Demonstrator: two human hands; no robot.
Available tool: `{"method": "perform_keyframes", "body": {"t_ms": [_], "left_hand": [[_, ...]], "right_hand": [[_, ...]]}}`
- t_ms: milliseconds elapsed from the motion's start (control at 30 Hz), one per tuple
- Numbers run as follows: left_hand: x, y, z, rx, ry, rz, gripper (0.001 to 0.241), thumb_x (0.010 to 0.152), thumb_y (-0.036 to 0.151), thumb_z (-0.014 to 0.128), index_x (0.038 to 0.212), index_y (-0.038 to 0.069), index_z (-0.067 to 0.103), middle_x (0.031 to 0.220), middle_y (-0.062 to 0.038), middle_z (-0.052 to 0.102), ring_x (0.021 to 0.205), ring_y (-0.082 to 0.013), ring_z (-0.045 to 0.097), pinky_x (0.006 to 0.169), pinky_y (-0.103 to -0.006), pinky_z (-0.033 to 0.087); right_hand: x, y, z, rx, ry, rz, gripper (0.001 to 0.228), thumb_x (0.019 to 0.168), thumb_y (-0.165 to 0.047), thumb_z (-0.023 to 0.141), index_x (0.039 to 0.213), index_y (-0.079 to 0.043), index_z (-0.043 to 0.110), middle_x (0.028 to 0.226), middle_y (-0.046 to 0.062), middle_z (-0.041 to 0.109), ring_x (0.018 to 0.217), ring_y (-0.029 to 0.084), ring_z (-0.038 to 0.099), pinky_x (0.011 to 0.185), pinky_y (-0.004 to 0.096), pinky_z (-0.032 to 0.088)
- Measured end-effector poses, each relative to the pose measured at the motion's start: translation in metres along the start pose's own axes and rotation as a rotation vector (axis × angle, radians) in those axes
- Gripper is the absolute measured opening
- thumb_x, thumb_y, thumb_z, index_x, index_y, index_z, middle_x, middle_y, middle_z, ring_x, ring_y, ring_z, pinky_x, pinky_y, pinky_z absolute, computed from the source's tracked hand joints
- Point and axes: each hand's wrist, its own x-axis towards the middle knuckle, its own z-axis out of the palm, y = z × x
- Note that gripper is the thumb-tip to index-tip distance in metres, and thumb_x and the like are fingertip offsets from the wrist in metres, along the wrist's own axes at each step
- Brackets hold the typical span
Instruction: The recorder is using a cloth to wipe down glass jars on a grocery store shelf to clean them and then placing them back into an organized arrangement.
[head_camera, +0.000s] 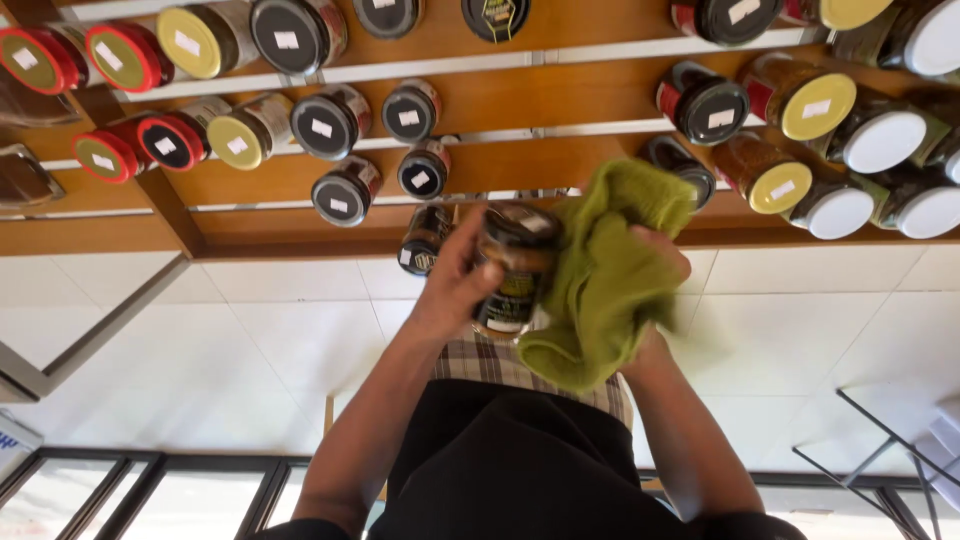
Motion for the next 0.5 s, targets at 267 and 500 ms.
{"method": "perform_keyframes", "body": {"t_ms": [267,500], "left_hand": [[0.007,-0.013,0.006,0.314,0.017,-0.009,0.078,0.093,0.013,0.080,0.153,0.001,0.033,0.143,-0.009,0.058,0.130,-0.0161,0.057,0.113,-0.0326,0.048],[-0.010,-0.055,-0.044,-0.222,-0.097,-0.260,0.078,0.094,0.014,0.083,0.154,-0.004,0.037,0.135,-0.014,0.057,0.120,-0.0259,0.060,0.102,-0.0441,0.054]], "right_hand": [[-0.029,0.025,0.015,-0.279,0.093,-0.152,0.116,0.074,-0.054,0.089,0.157,-0.009,0.022,0.156,0.030,0.022,0.143,0.053,0.029,0.121,0.071,0.021],[-0.019,0.031,0.021,0.092,0.137,-0.211,0.124,0.070,-0.043,0.096,0.165,-0.030,0.017,0.153,0.029,0.035,0.139,0.048,0.047,0.123,0.065,0.037]]}}
